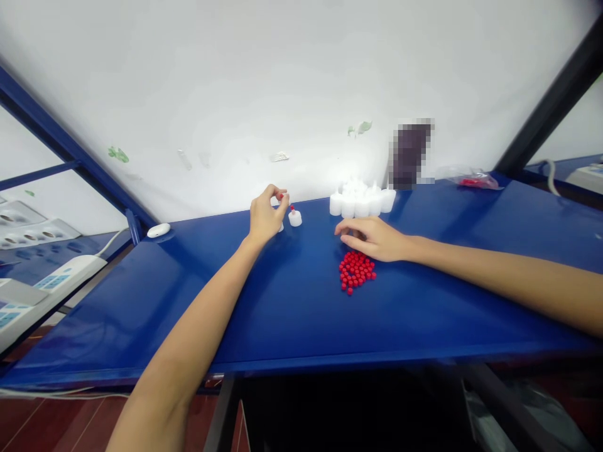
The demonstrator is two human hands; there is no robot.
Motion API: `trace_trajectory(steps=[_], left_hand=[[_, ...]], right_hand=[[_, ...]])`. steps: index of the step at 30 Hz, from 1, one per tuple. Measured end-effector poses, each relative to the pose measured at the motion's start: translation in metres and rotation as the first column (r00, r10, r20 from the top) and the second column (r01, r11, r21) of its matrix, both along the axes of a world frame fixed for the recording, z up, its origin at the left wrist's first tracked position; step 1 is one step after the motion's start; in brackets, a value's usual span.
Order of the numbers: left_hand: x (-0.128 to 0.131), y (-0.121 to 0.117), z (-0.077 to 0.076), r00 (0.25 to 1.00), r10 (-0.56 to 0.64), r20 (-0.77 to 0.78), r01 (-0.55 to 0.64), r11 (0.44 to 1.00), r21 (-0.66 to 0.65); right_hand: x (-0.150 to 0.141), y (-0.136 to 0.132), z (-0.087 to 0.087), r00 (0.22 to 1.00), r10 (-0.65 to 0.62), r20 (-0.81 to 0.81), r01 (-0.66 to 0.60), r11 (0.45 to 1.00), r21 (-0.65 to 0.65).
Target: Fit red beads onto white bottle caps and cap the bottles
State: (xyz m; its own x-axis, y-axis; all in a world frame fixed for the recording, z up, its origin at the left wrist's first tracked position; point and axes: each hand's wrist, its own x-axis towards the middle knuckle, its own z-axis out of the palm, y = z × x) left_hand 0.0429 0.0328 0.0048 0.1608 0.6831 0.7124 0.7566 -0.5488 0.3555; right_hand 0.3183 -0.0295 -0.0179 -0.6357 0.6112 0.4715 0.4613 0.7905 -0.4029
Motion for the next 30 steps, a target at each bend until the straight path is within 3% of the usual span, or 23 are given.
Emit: trace_trajectory(steps=[8, 17, 20, 25, 28, 30], left_hand=[[-0.001, 0.002, -0.008, 0.987, 0.006, -0.161, -0.015, 0.998, -0.056], [-0.004, 0.004, -0.012, 0.971, 0.040, -0.236, -0.053, 0.997, -0.048], [-0.004, -0.001, -0.006, 0.969, 0.067, -0.239, -0.071, 0.997, -0.011], [-0.015, -0.020, 0.015, 0.972, 0.104, -0.209, -0.085, 0.991, 0.100], [-0.015, -0.031, 0.019, 0.977, 0.081, -0.195, -0.055, 0.989, 0.137], [-0.007, -0.037, 0.014, 0.964, -0.004, -0.265, 0.026, 0.997, 0.078]], right_hand=[[0.000, 0.000, 0.001, 1.000, 0.005, 0.002, -0.005, 1.000, -0.013], [0.000, 0.000, -0.001, 1.000, -0.004, 0.011, 0.004, 1.000, -0.001], [0.001, -0.002, -0.003, 0.992, -0.099, -0.079, 0.105, 0.991, 0.083], [0.003, -0.005, -0.002, 0.903, -0.276, -0.330, 0.346, 0.921, 0.177], [0.001, -0.003, -0.001, 0.871, -0.369, -0.324, 0.428, 0.893, 0.135], [0.000, -0.001, -0.001, 0.860, -0.444, -0.252, 0.480, 0.871, 0.105]])
